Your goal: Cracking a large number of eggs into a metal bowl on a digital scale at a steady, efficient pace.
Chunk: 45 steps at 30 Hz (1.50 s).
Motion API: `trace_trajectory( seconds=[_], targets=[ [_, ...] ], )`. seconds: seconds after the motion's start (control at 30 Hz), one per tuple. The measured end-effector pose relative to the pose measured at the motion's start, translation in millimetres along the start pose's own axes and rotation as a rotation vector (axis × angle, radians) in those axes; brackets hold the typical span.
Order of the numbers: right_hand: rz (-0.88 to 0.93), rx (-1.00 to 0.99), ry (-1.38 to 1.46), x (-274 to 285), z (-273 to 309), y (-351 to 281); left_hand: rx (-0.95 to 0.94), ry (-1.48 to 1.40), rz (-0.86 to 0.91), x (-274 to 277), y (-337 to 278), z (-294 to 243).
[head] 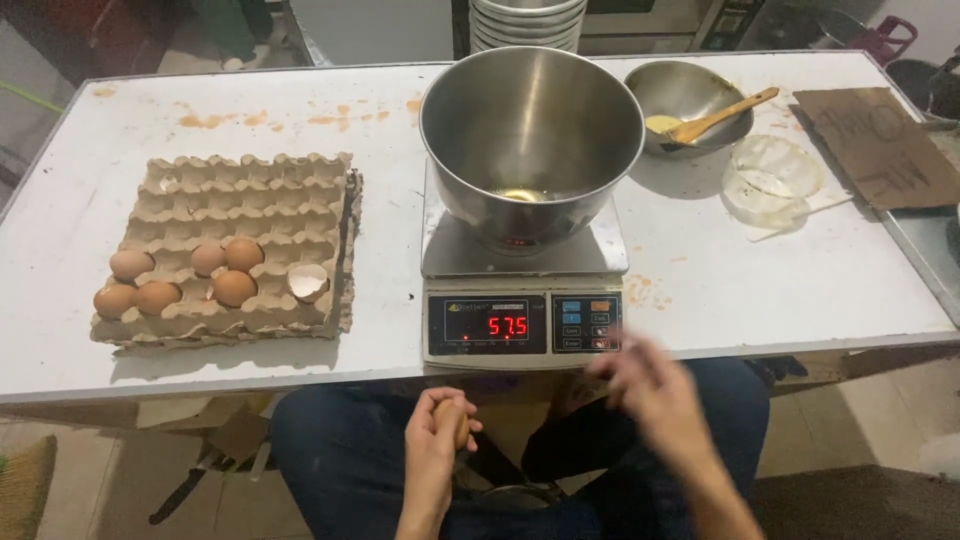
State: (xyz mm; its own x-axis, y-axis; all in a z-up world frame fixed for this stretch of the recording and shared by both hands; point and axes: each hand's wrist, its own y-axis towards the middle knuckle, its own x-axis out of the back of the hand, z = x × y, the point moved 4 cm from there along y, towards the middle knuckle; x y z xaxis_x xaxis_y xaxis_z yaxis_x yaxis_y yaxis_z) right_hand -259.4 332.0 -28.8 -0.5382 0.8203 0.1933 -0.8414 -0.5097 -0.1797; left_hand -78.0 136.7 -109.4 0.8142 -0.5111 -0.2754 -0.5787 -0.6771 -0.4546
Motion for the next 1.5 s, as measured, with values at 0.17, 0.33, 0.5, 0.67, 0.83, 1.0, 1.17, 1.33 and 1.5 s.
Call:
trace_trajectory(
  seconds=[0.17, 0.33, 0.5, 0.67, 0.83, 1.0, 1.17, 1.33, 1.5],
  targets=[
    [-0.17, 0.168, -0.048, 29.1, 123.7, 48.2, 0.027, 0.075, 0.021, -3.9, 11.5, 51.0],
    [-0.15, 0.225, -0.029, 32.3, 158.2, 106.9, 0.243, 0.057, 0.154, -35.4, -6.5, 54.0],
    [-0.169, 0.151, -0.011, 40.2, 111.7, 107.2, 0.279, 0.04, 0.167, -38.3, -11.3, 45.1],
    [-0.185, 0.045, -0.037, 49.0, 81.8, 100.1, 0.313, 0.095, 0.129, -37.6, -1.0, 31.9],
    [-0.228, -0.023, -0.175, 49.5, 63.7, 88.8, 0.244, 0.055, 0.117, -36.4, 3.1, 24.0],
    [-0.086, -0.14, -0.186, 20.0, 20.0, 78.7, 0.212, 0.048, 0.112, -33.0, 8.3, 25.9],
    [-0.127, -0.116, -0.176, 6.0, -25.8, 93.4, 0.168, 0.063, 0.087, -32.1, 21.2, 18.7],
    [-0.069, -0.031, -0.1, 4.1, -9.1, 88.3, 0.148, 0.032, -0.007, -34.3, 28.0, 4.6],
    [-0.034, 0.053, -0.145, 0.9, -16.4, 100.2, 0.117, -0.009, -0.048, -32.7, 30.8, 3.2]
  ],
)
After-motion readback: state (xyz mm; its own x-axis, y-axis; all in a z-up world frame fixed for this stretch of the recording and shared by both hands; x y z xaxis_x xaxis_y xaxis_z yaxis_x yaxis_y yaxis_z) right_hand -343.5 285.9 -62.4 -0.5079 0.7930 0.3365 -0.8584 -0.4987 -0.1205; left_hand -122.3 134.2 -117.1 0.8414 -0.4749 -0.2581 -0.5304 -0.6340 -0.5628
